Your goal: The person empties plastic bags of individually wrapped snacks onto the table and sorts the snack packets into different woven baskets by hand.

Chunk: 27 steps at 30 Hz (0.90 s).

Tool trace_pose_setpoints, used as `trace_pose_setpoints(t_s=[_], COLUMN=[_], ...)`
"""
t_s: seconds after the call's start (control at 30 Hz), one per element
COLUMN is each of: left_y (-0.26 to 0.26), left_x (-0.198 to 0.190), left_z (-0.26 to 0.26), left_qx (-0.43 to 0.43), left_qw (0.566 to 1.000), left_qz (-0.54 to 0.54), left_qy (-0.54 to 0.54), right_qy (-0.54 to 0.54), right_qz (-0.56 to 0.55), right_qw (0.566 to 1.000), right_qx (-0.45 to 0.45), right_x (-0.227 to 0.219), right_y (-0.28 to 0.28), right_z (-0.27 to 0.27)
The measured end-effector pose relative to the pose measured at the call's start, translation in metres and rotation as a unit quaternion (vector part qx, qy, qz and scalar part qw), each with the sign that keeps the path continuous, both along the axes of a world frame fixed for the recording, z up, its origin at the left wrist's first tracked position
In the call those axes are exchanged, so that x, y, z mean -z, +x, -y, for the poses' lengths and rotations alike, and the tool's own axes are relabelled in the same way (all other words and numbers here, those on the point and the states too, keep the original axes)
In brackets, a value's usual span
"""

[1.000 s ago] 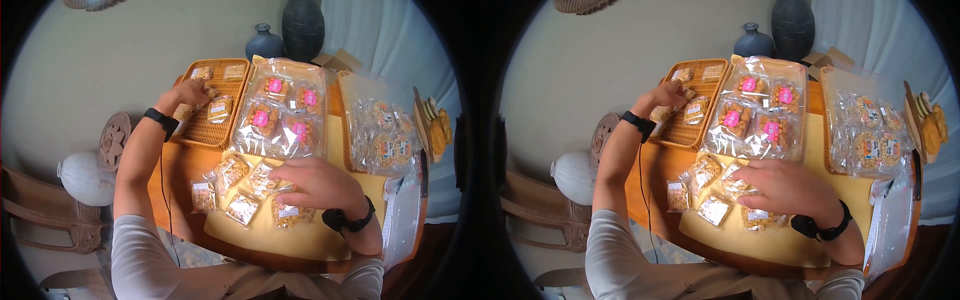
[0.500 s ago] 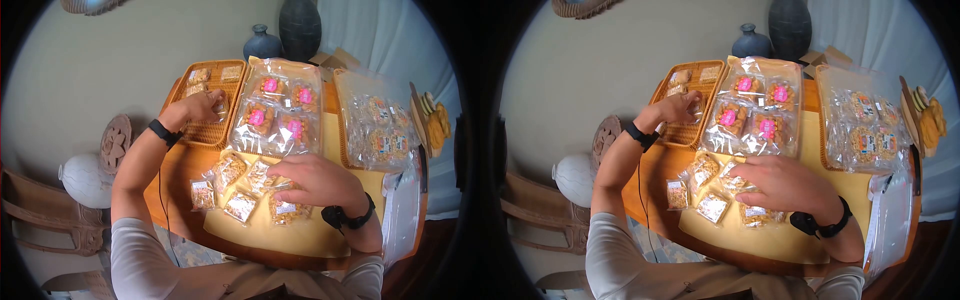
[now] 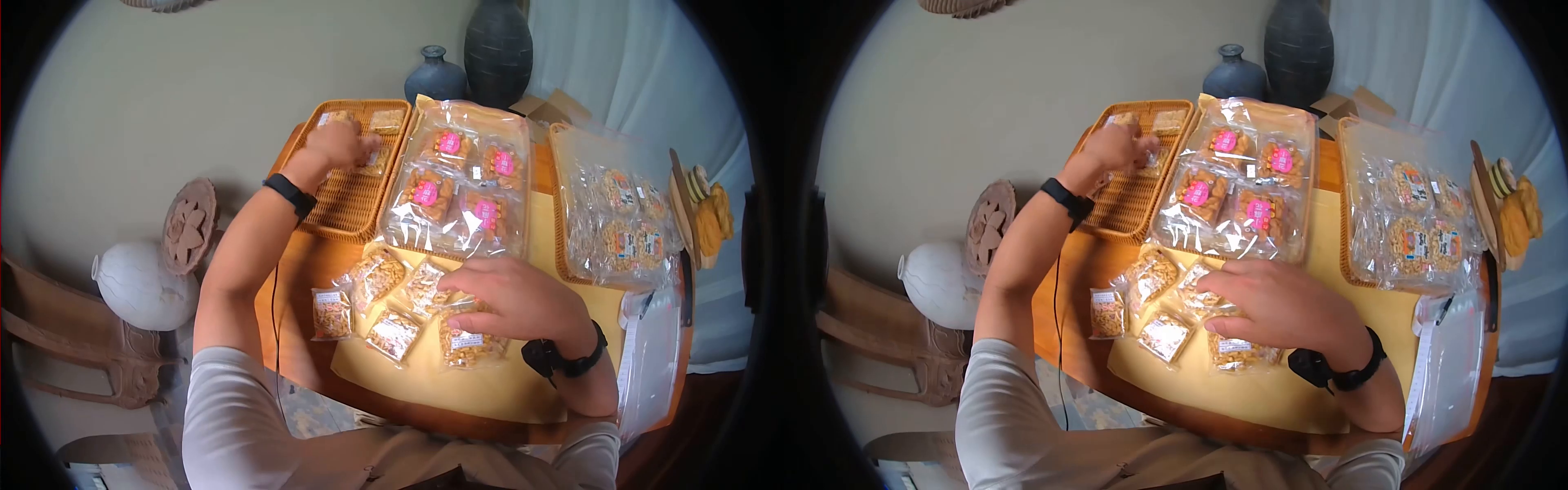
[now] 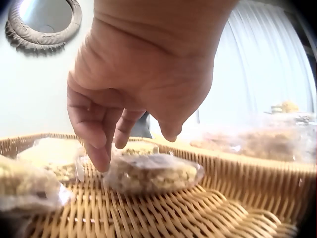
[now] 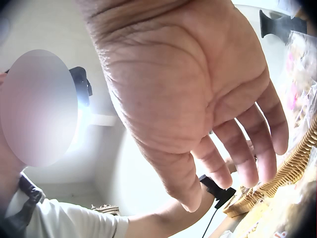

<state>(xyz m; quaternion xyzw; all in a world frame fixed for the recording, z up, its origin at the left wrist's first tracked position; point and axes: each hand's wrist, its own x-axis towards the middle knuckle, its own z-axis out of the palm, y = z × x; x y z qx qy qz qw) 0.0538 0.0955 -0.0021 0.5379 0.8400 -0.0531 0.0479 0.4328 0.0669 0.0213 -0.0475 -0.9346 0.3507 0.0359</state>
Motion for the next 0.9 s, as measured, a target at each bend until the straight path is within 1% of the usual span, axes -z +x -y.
trace_pose_setpoints(t_s=[0.03, 0.07, 0.1, 0.17, 0.23, 0.3, 0.43, 0.5, 0.53, 0.6, 0.63, 0.7, 0.73, 0.8, 0.83, 0.9], left_y=[-0.023, -0.032, -0.035, -0.032, -0.043, -0.051, -0.057, -0.065, -0.069, -0.074, -0.070, -0.062, -0.063, -0.062, -0.056, -0.046], left_x=[0.000, -0.003, -0.002, -0.010, -0.001, 0.006, 0.002, -0.004, -0.008, -0.015, -0.015, -0.013, -0.009, 0.001, -0.005, -0.016], left_z=[-0.002, 0.000, 0.002, 0.012, 0.016, 0.015, 0.023, 0.033, 0.039, 0.051, 0.059, 0.079, 0.081, 0.082, 0.084, 0.090], left_qx=[-0.007, -0.014, -0.013, -0.099, -0.094, -0.114, -0.122, -0.094, -0.096, -0.044, -0.044, -0.017, -0.019, -0.060, -0.060, -0.061], left_qw=[0.999, 0.998, 0.998, 0.990, 0.991, 0.992, 0.991, 0.995, 0.995, 0.988, 0.988, 0.993, 0.993, 0.996, 0.996, 0.998], left_qz=[0.001, -0.001, -0.002, -0.092, -0.087, -0.028, -0.017, -0.025, -0.026, 0.013, 0.011, -0.024, -0.023, -0.036, -0.036, -0.021], left_qy=[0.033, 0.067, 0.065, -0.031, -0.045, -0.053, -0.045, -0.026, -0.028, -0.150, -0.151, -0.113, -0.112, -0.059, -0.058, -0.002], right_qy=[-0.003, 0.002, 0.007, 0.004, 0.004, 0.010, 0.010, 0.009, 0.008, 0.004, 0.003, 0.018, 0.018, 0.015, 0.015, 0.017], right_qz=[0.002, -0.004, -0.012, -0.015, -0.017, -0.011, -0.019, -0.016, -0.017, -0.032, -0.033, -0.021, -0.021, -0.049, -0.049, -0.050], right_qw=[1.000, 1.000, 1.000, 1.000, 1.000, 1.000, 1.000, 1.000, 1.000, 0.999, 0.999, 1.000, 0.999, 0.999, 0.999, 0.999], right_qx=[-0.001, 0.003, 0.007, 0.002, -0.003, -0.003, -0.009, -0.004, -0.006, -0.002, -0.002, -0.013, -0.016, -0.017, -0.017, -0.016], right_x=[0.000, 0.001, 0.001, 0.001, 0.001, 0.000, 0.002, 0.001, 0.001, 0.002, 0.001, -0.004, -0.003, 0.000, -0.001, -0.002], right_y=[0.001, 0.001, 0.002, 0.001, 0.000, 0.000, 0.000, 0.001, 0.001, 0.002, 0.002, 0.000, 0.000, 0.000, 0.001, 0.002], right_z=[0.000, -0.001, -0.001, 0.000, 0.000, 0.001, 0.001, 0.001, 0.001, 0.001, 0.001, 0.002, 0.003, 0.005, 0.006, 0.007])
